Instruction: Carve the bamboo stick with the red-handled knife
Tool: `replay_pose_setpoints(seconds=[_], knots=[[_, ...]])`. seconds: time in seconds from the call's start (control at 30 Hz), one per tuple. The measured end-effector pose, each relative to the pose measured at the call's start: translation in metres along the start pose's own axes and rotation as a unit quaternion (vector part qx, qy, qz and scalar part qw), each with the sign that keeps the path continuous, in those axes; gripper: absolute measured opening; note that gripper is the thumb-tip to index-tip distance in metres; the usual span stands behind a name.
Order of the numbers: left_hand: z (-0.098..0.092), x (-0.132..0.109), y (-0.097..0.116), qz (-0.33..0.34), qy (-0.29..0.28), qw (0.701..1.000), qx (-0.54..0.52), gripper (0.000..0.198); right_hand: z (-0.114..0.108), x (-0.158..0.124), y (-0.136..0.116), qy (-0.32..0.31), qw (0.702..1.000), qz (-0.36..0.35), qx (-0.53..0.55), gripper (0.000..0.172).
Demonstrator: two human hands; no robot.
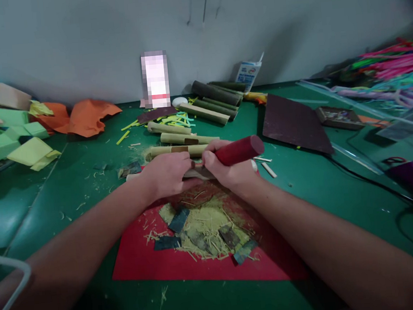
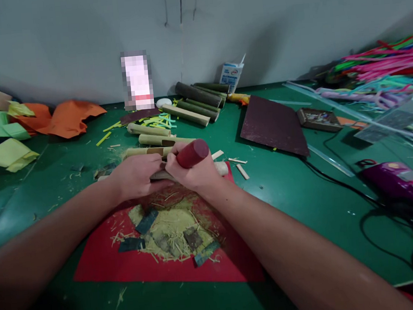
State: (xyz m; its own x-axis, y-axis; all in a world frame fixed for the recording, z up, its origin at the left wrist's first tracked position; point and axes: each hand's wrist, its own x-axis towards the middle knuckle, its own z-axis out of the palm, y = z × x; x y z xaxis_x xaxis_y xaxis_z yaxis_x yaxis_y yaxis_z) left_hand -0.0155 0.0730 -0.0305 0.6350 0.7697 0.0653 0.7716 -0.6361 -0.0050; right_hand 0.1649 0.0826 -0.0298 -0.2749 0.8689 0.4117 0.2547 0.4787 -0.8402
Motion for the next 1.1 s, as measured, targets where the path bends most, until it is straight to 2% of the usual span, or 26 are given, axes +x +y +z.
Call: replay_pose_setpoints(seconds=[0.17,0.2,0.3,0.37,0.53,1.1], knots=[[-0.0016,0.0026,-0.0036,0.019,-0.019,0.999,-0.017,0.039,-0.0001,-0.0024,0.0015,-0.048,0.998,0.027,0.029,0.020],[-0.0011,0.0025,-0.0042,0.017,-0.014,1.000,-0.017,0.039,0.0003,-0.0022,0.0023,-0.038,0.998,0.036,0.029,0.020],[0.0006,0.0019,-0.0053,0.016,0.000,1.000,-0.006,0.039,0.0015,0.0004,0.0056,0.066,0.996,0.055,0.026,0.020],[0.0014,0.0013,-0.0052,0.014,-0.002,1.000,-0.002,0.040,0.0022,0.0023,0.0074,0.082,0.994,0.063,0.026,0.020],[0.0025,0.0006,-0.0043,0.001,0.006,1.000,-0.002,0.042,0.0034,0.0014,0.0067,0.055,0.997,0.048,0.023,0.021],[0.0012,0.0012,-0.0029,0.001,-0.008,1.000,-0.001,0.041,0.0042,-0.0002,0.0037,0.048,0.998,0.036,0.033,0.018]])
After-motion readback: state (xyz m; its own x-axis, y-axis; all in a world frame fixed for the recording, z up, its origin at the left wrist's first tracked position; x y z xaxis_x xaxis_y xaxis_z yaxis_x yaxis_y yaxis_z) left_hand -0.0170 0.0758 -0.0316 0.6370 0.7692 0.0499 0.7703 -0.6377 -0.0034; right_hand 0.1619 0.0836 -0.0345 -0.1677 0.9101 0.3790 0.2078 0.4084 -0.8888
